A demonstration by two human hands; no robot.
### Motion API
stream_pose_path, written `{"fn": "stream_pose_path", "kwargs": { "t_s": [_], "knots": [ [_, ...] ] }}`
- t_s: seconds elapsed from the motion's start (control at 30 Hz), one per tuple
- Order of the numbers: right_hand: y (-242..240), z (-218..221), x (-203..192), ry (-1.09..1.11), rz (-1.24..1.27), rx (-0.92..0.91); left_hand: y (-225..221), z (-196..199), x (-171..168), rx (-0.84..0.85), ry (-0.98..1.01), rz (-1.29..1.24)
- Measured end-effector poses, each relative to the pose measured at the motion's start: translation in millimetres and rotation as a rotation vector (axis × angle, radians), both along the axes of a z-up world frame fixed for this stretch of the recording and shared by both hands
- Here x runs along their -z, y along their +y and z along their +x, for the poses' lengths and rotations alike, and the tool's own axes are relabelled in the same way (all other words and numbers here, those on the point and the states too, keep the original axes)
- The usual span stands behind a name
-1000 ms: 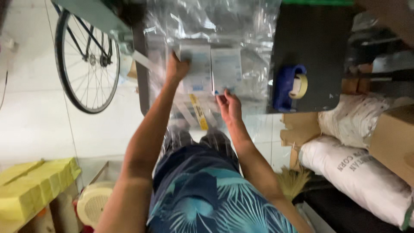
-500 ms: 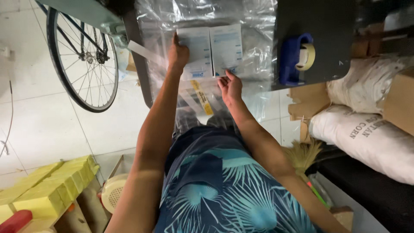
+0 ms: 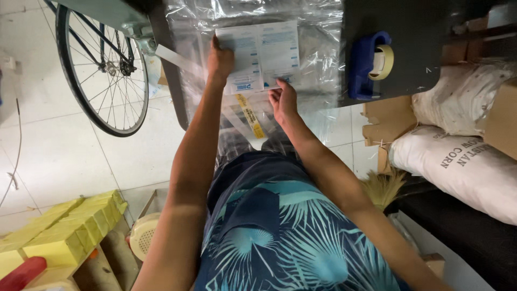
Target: The person picks up stacks of papers and inserts them into clear plastic bags on a table. They handle several sets of documents by hand, sliding each stack into a separate bag one by one.
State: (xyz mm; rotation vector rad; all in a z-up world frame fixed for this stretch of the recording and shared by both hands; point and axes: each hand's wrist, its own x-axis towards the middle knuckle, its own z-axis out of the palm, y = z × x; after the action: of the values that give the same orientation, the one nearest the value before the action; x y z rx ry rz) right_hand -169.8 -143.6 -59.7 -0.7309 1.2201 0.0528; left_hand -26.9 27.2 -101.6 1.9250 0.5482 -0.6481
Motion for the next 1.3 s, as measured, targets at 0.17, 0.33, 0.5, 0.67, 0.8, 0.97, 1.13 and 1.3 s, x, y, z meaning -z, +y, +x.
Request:
{"fn": "stream_pose_path", "kwargs": {
  "t_s": [0.17,0.33,0.5,0.67,0.8,0.97,1.13,1.3],
  "knots": [
    [-30.1,-17.5,-91.2,-0.081,-0.007,-0.208,18.8,-20.9,-12.9,-0.125,-0.081,-0.195],
    [-100.2,-0.8,-9.7,-0.247,-0.426,-0.411,22.0,-65.5,69.0,-0.063,-0.125,-0.014],
    [-84.8,28.5,31.1,-0.096,-0.512,-0.912,21.8,-77.9,151.2,0.125,-0.4,0.136],
    [-54.7,32.8,-96.8,-0.042,-0.365,-0.813,8.4,-83.6,13.4,-0.043,-0.206,-0.085],
    [-39.3,29.4,-113.4,-0.146,-0.358,-0.731,8.4,-87.4,1.4,-0.116,-0.165,-0.188],
    [-82.6,21.2,-66.6,-0.198,-0.277,-0.664,28.0,-74.1,-48.3,-0.261,-0.012,-0.366],
    [-85.9,14.5,-20.5,-0.295,-0.337,-0.712,32.1,-79.1,17.2,-0.307,-0.161,-0.409],
    [-80.7,3.8,-23.3,-0.285,-0.434,-0.729,34.9,-91.1,-4.8,-0.258,-0.244,-0.466]
  ]
}}
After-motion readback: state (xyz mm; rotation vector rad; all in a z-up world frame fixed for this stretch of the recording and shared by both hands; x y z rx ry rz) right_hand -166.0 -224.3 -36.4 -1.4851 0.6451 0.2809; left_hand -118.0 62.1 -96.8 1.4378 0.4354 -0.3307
